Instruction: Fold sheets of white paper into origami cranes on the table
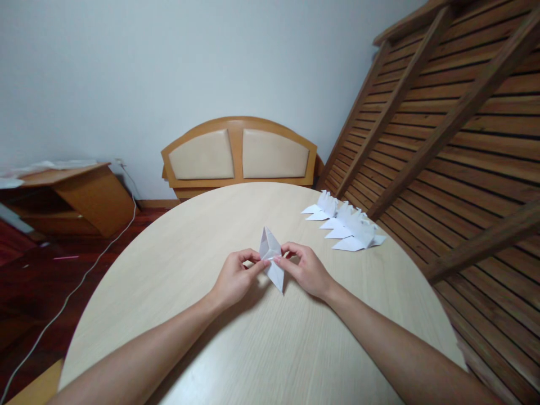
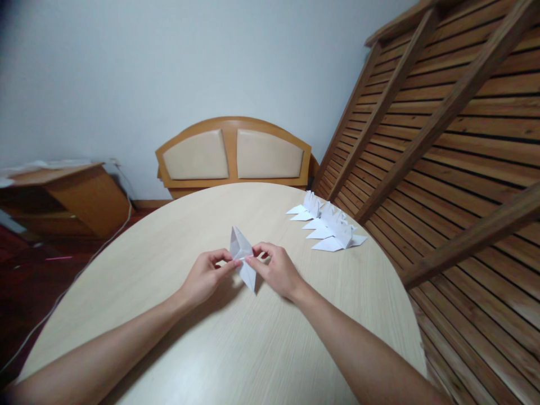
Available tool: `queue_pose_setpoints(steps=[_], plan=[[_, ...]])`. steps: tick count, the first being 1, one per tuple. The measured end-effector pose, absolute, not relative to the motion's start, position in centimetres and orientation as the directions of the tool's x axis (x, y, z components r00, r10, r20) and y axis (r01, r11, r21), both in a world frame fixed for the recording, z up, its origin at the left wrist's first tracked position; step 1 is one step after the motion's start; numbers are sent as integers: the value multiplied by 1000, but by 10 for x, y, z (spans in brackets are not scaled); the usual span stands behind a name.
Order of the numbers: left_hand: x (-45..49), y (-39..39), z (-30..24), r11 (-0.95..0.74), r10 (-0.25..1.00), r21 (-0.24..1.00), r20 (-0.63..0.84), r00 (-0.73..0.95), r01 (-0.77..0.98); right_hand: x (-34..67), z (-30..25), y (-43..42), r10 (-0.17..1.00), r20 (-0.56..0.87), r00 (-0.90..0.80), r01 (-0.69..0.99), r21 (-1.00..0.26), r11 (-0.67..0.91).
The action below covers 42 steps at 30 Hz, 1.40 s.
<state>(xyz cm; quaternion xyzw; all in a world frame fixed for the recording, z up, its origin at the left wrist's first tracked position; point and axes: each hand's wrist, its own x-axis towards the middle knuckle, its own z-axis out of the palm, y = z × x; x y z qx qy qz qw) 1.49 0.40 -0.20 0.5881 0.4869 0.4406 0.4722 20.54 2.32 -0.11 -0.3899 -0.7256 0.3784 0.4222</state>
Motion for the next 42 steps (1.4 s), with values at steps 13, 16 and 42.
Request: queue_pose_setpoints(steps=[13,16,42], plan=[[16,7,-3,-140,980,969,105,171,205,206,0,25,889,249,-384,250,-899,359],[13,8,-4,-147,981,963,114,155,227,208,1,26,902,222,-371,234,-917,322],[4,15,-20,-287,934,924,212,286,252,214,-18,38,929,208,-306,199,-940,276]])
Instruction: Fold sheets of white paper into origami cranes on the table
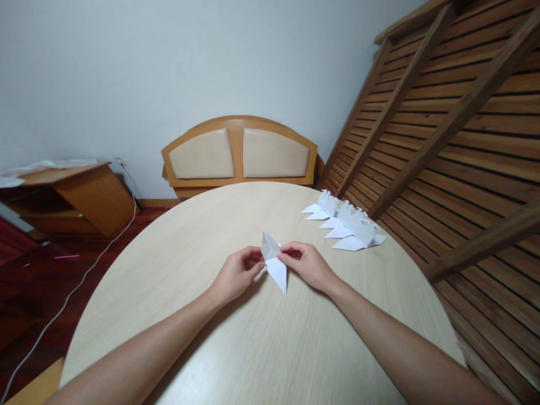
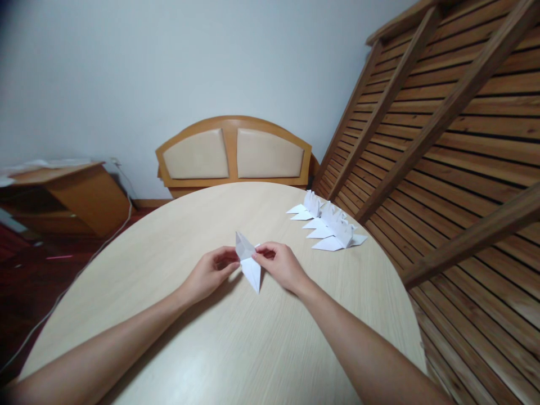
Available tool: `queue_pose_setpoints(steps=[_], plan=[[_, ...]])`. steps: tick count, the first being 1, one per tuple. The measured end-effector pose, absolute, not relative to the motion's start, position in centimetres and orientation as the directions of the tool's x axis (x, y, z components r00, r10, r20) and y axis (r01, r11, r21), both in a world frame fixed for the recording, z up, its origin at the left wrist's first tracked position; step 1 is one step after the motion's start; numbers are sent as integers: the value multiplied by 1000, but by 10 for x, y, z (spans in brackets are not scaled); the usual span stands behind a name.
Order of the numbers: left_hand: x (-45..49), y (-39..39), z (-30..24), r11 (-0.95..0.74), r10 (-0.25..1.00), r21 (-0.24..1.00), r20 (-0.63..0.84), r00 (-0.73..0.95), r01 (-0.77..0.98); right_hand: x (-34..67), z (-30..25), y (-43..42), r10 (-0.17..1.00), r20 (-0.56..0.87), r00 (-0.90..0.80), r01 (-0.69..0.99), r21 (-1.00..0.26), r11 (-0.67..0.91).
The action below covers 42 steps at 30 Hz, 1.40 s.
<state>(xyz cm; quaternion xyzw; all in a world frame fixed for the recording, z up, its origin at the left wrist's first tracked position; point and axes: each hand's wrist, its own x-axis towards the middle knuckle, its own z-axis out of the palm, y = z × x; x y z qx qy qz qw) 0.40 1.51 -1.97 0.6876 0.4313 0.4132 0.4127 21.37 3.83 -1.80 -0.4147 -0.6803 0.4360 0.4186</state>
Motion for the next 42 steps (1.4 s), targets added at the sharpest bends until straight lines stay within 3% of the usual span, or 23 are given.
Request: queue_pose_setpoints(steps=[7,11,15,19,24,42], plan=[[2,16,-18,-388,921,816,324,218,428,215,-15,34,864,218,-453,307,-872,381],[5,14,-15,-352,933,833,274,234,427,215,-11,32,843,259,-472,401,-788,467],[9,13,-17,-337,938,833,254,238,439,213,-4,28,828,395,-398,443,-707,551],[11,12,-19,-344,936,820,264,230,457,211,5,21,727,567,-387,449,-573,686],[11,11,-18,-356,932,816,274,237,454,207,7,18,638,636,-434,458,-455,764],[9,10,-14,-353,935,787,275,225,506,209,6,21,652,645,-400,471,-465,749]])
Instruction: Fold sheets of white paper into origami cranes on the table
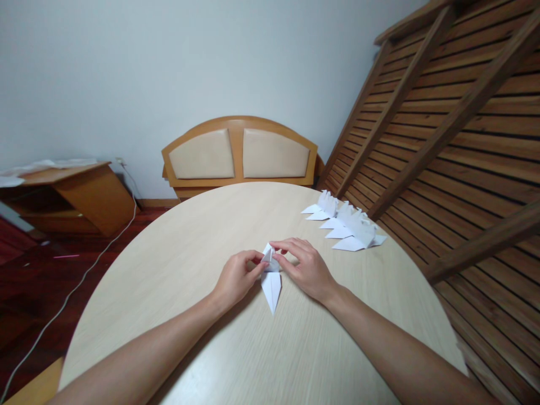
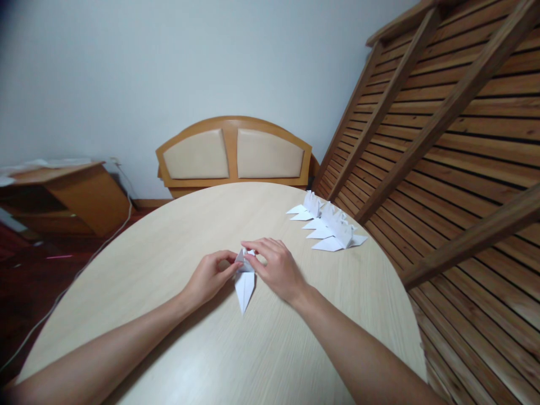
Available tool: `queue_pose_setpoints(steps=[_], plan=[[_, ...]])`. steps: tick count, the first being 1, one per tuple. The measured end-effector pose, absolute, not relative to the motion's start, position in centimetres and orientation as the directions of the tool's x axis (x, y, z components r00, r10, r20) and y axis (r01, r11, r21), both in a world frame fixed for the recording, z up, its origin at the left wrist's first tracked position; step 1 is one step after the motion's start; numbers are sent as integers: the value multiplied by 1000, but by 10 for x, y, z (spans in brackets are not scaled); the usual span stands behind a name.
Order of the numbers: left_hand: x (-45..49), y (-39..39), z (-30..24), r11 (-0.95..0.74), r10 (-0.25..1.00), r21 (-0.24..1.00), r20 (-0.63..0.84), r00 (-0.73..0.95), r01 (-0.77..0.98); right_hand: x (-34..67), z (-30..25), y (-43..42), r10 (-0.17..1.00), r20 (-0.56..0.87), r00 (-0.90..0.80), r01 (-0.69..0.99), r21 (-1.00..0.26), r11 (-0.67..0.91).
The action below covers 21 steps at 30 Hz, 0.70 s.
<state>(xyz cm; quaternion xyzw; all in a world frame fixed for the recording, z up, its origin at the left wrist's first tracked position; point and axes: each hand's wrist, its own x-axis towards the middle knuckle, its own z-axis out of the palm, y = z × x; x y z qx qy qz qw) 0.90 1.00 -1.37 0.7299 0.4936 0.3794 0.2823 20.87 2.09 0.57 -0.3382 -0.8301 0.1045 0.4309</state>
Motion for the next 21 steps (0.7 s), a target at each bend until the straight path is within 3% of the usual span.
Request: queue_pose_setpoints(steps=[11,21], plan=[[8,11,-16,-372,928,757,297,224,537,210,7,22,580,686,-439,433,-404,806],[7,10,-16,-391,920,750,303,247,534,212,2,25,618,648,-446,391,-479,785]])
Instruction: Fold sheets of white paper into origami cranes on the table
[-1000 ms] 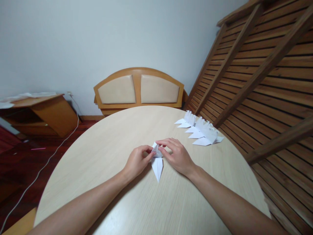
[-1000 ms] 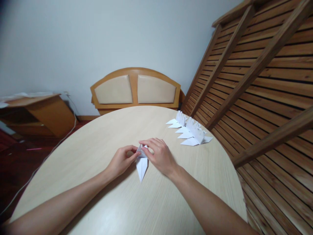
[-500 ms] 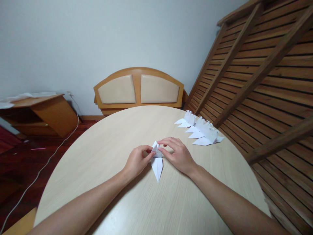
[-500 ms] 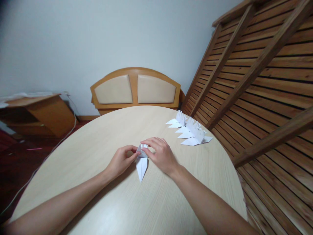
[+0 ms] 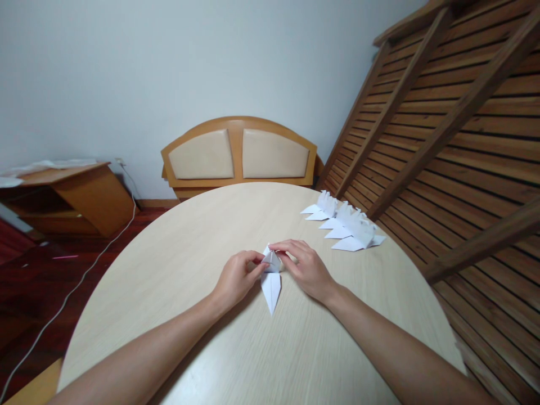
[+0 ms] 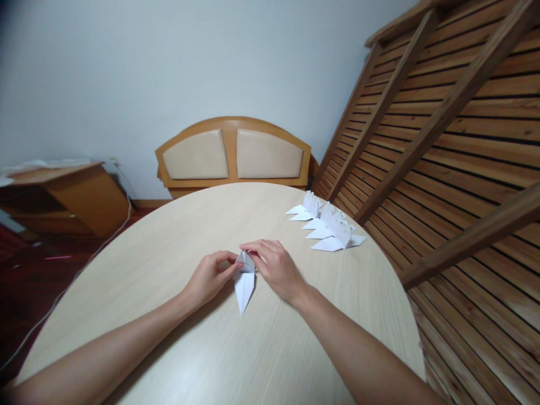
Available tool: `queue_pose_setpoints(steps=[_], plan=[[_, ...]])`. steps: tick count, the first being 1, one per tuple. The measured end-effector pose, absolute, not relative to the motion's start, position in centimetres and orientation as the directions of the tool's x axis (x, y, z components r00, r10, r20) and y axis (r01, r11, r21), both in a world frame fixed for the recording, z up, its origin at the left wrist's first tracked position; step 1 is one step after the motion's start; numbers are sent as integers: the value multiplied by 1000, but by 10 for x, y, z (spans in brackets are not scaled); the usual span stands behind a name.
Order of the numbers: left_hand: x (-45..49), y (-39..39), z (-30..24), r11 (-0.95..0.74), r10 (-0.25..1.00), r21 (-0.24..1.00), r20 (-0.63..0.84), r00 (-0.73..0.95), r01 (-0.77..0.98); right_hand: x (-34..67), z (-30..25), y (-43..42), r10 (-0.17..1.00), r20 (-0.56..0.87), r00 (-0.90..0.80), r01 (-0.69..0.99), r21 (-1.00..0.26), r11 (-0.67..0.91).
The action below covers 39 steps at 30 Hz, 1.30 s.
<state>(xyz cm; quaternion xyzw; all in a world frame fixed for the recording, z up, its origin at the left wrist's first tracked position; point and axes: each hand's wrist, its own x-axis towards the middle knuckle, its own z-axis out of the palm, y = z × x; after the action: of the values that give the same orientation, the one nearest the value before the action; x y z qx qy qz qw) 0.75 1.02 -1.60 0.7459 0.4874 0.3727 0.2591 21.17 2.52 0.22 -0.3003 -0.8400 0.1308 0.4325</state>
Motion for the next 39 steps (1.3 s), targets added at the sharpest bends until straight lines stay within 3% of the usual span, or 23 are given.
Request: queue_pose_setpoints(steps=[5,12,24,39], plan=[[8,10,-15,-393,919,748,305,249,535,212,1,26,622,656,-428,379,-494,782],[8,11,-15,-400,917,739,314,248,543,212,4,26,577,703,-415,411,-421,809],[7,11,-17,-403,915,744,321,243,533,214,11,19,613,645,-456,424,-448,787],[9,9,-12,-404,915,718,315,254,566,206,5,20,757,588,-285,333,-680,653]])
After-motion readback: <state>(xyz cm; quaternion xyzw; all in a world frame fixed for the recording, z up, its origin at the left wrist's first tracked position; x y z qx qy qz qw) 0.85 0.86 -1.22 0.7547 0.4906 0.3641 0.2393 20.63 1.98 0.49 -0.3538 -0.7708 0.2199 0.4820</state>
